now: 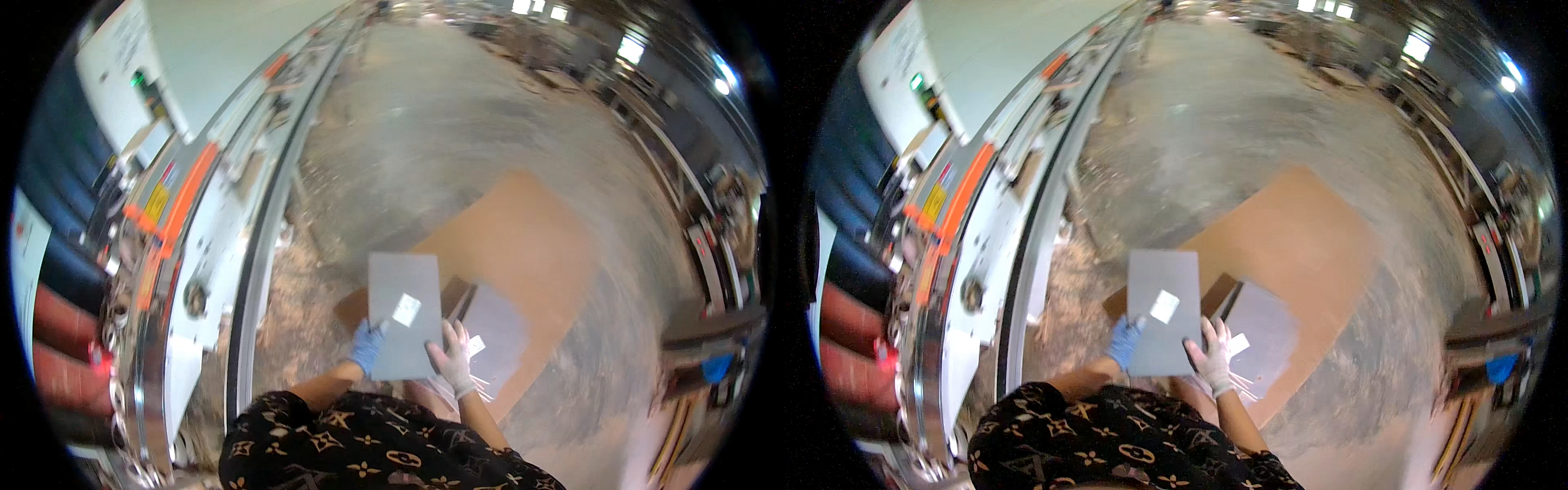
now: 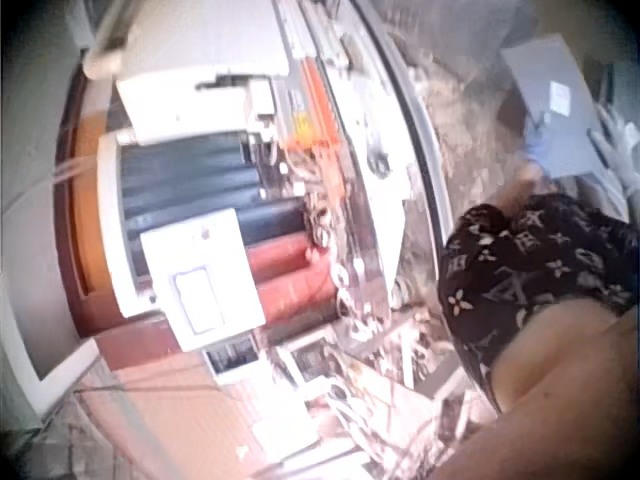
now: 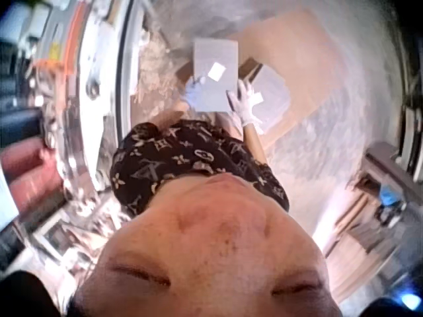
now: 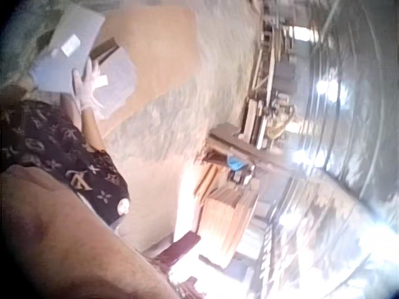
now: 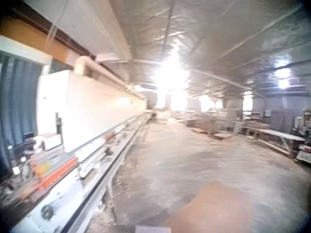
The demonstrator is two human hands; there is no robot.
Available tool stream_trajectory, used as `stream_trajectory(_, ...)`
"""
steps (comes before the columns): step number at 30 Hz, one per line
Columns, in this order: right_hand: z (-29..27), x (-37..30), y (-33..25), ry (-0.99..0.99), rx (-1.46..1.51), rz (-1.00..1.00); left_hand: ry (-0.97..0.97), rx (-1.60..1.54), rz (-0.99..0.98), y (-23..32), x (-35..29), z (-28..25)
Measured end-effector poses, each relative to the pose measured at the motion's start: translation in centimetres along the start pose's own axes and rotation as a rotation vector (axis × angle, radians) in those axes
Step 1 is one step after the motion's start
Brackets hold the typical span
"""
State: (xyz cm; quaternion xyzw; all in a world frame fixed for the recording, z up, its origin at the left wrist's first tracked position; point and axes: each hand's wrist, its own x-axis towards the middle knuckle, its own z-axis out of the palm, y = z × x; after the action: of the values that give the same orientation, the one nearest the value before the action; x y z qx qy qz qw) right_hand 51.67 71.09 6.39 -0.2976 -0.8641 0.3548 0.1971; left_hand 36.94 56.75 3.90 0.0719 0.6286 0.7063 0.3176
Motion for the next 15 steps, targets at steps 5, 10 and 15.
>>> stream_trajectory(5, 6.6, 2.0, -3.2, -0.146, 0.509, -0.085, 0.411, 0.328, 0.205, 1.0, -0.3, -14.9)
stream_trajectory(10, 11.3, 1.0, -4.2, -0.389, 0.680, 0.013, 0.948, -0.311, 0.249, 8.6, -3.5, -25.2)
stream_trajectory(15, 14.3, 0.3, -6.4, -0.466, 0.711, 0.129, 1.261, -0.272, 0.222, 8.8, -1.9, -36.5)
